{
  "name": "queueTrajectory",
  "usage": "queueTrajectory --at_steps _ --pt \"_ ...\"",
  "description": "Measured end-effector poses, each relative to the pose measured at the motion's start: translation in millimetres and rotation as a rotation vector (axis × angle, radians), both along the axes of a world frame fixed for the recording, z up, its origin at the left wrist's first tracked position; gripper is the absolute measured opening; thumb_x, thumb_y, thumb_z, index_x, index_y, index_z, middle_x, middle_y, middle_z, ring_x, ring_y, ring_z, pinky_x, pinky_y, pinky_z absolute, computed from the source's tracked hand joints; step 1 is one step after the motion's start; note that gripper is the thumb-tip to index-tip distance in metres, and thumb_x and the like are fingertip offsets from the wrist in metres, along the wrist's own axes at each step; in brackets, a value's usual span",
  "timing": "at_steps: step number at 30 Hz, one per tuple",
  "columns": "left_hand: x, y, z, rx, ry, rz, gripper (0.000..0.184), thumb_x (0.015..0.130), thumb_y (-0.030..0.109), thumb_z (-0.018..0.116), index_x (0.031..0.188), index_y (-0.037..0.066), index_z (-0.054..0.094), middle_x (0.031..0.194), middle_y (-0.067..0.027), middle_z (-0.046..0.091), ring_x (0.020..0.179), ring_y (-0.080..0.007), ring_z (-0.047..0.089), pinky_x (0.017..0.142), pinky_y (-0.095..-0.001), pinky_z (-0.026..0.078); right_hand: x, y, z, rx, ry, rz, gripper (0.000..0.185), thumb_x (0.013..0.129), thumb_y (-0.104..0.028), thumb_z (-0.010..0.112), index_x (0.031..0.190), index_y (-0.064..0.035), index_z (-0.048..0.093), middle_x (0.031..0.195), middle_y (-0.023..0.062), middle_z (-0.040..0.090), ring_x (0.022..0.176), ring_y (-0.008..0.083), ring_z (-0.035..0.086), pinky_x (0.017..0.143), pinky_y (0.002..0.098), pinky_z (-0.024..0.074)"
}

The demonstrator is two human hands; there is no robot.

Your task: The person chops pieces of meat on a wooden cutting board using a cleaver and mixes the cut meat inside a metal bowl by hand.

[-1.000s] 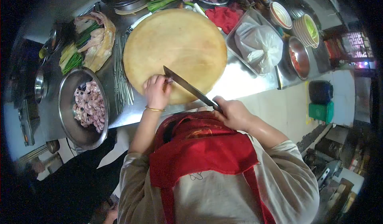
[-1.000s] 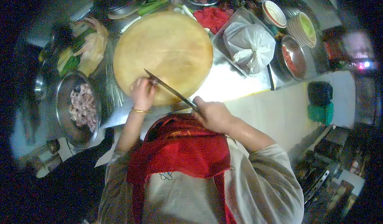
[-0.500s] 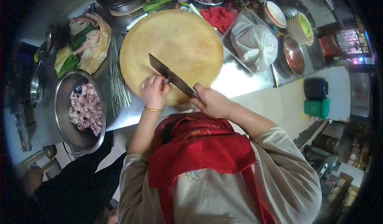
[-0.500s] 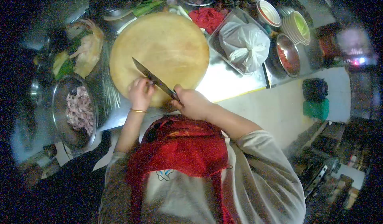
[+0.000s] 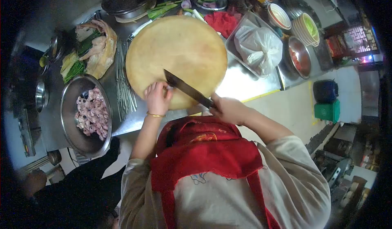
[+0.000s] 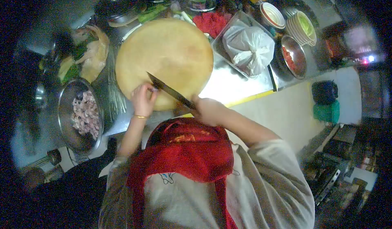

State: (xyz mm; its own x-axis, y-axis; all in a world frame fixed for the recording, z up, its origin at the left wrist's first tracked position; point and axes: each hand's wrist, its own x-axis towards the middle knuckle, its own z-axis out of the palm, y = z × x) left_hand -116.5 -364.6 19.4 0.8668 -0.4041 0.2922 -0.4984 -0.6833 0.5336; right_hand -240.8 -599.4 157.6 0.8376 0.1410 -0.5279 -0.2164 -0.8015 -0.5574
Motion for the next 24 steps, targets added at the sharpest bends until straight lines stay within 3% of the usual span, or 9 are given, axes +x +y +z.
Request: queueTrajectory --at_steps 1,4,7,11,14,16,21,23,24 --pt "-1 3 -2 -0.005 -0.003 -0.004 0.023 0.073 0.019 0.072 0.092 0.012 0.061 0.090 -0.0068 0.063 0.092 -0.0289 0.060 0.086 -0.0426 0.042 -13 -13 4 -0.006 0.016 -0.001 0.030 0.093 -0.025 0.059 0.105 -0.0004 0.049 0.090 0.0271 0.065 0.089 0.0470 0.062 0.078 0.0520 0.0485" --pt "-3 6 -5 -0.006 0.003 -0.017 0.027 0.073 0.019 0.072 0.096 0.011 0.059 0.091 -0.0079 0.062 0.093 -0.0299 0.060 0.087 -0.0434 0.042 -45 -43 -15 0.128 -0.184 0.005 0.021 0.095 -0.019 0.059 0.103 -0.0023 0.048 0.070 0.0131 0.056 0.060 0.0296 0.058 0.059 0.0396 0.0483" --pt "-6 5 0 -0.040 -0.027 -0.013 0.031 0.073 0.020 0.073 0.100 0.012 0.059 0.093 -0.0074 0.063 0.095 -0.0302 0.060 0.088 -0.0435 0.041 -60 -44 -9 0.267 -0.040 -0.281 0.030 0.093 -0.024 0.060 0.111 -0.0028 0.051 0.081 0.0221 0.062 0.077 0.0391 0.063 0.071 0.0459 0.0480" --pt "-3 -17 28 0.046 -0.203 0.009 0.028 0.076 0.028 0.071 0.098 0.013 0.063 0.093 -0.0056 0.063 0.094 -0.0294 0.061 0.087 -0.0449 0.044 -62 -49 -40 0.238 -0.146 -0.513 0.032 0.094 -0.024 0.059 0.117 -0.0034 0.051 0.078 0.0205 0.061 0.073 0.0329 0.062 0.067 0.0438 0.0477" --pt "11 -27 17 0.313 -0.062 -0.147 0.024 0.079 0.036 0.069 0.092 0.016 0.066 0.091 -0.0051 0.065 0.093 -0.0277 0.062 0.084 -0.0464 0.046 -62 -50 -45 0.135 -0.151 -0.557 0.028 0.094 -0.021 0.058 0.116 -0.0043 0.052 0.071 0.0152 0.062 0.059 0.0247 0.061 0.057 0.0399 0.0484" --pt "22 -23 -2 0.278 -0.098 -0.162 0.023 0.080 0.040 0.067 0.085 0.017 0.068 0.088 -0.0049 0.066 0.090 -0.0252 0.064 0.079 -0.0449 0.048 -57 -47 -42 0.139 -0.122 -0.555 0.026 0.094 -0.019 0.058 0.115 -0.0044 0.051 0.067 0.0126 0.060 0.051 0.0202 0.057 0.050 0.0373 0.0473" --pt "22 61 76 -0.134 -0.050 0.285 0.021 0.078 0.033 0.072 0.080 0.012 0.067 0.076 -0.0062 0.066 0.076 -0.0268 0.065 0.068 -0.0410 0.052 -57 -49 -50 0.198 -0.096 -0.607 0.030 0.096 -0.014 0.056 0.121 -0.0026 0.044 0.065 0.0018 0.051 0.049 0.0098 0.050 0.042 0.0267 0.0436" --pt "38 135 89 -0.456 0.013 0.506 0.019 0.077 0.023 0.077 0.079 0.008 0.066 0.076 -0.0075 0.069 0.066 -0.0180 0.065 0.060 -0.0327 0.052 -56 -46 -49 0.277 -0.084 -0.651 0.028 0.096 -0.014 0.055 0.119 -0.0027 0.044 0.064 0.0008 0.049 0.048 0.0092 0.049 0.041 0.0258 0.0434" --pt "42 169 104 -0.580 0.044 0.538 0.024 0.079 0.024 0.079 0.090 0.005 0.068 0.078 -0.0095 0.070 0.066 -0.0156 0.066 0.060 -0.0294 0.052 -56 -44 -47 0.308 -0.080 -0.679 0.027 0.096 -0.014 0.055 0.118 -0.0027 0.044 0.064 0.0003 0.048 0.047 0.0090 0.048 0.041 0.0254 0.0433"
